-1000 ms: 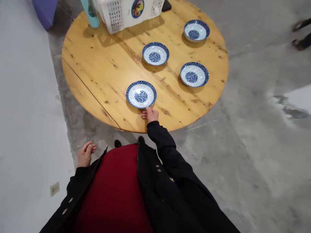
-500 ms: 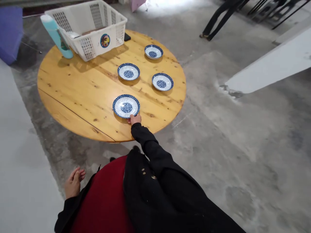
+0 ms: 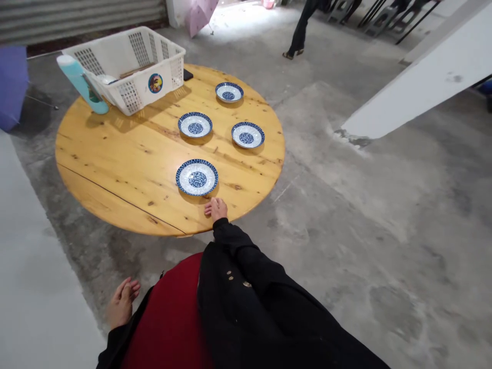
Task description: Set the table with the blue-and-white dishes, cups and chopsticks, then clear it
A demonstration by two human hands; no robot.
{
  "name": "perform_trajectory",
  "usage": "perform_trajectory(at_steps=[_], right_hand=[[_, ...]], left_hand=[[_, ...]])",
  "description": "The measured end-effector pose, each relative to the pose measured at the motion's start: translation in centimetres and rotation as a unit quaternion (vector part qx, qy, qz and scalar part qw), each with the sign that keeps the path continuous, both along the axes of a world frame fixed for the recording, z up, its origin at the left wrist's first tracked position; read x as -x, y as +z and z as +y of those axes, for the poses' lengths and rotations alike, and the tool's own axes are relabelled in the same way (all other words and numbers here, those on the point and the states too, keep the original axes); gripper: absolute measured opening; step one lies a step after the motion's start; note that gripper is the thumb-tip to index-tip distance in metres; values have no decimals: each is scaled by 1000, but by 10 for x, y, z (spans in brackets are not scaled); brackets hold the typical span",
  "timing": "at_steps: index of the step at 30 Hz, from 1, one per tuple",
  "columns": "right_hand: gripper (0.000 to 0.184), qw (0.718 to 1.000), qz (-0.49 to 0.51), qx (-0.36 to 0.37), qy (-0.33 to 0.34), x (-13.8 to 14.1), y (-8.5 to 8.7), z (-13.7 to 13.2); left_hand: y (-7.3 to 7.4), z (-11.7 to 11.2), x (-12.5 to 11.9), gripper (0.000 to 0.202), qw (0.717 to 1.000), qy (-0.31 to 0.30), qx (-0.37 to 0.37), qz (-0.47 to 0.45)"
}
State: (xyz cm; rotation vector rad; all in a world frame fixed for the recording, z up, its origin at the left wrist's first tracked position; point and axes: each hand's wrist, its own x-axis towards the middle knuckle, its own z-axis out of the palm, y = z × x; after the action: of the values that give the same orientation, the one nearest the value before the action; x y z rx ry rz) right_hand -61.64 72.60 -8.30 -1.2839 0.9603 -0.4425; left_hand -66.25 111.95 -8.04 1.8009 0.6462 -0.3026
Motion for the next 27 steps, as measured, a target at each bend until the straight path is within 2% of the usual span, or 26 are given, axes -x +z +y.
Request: perform_trajectory(at_steps=[4,14,21,27], right_hand=[[28,999,-3,44,-6,11,-3,10],[30,986,51,158,-20,7,-11,16],[36,969,100,227,-11,7,-14,17],[43,957,131,261,-5,12,-14,20]], left_hand=[[1,11,-5,47,1000,0,1,-4],[8,50,-7,56,999,-30,-11,3],[13,45,-20,64,997,-78,-15,-10],[29,41,-45,63,995,-88,-27,-34]])
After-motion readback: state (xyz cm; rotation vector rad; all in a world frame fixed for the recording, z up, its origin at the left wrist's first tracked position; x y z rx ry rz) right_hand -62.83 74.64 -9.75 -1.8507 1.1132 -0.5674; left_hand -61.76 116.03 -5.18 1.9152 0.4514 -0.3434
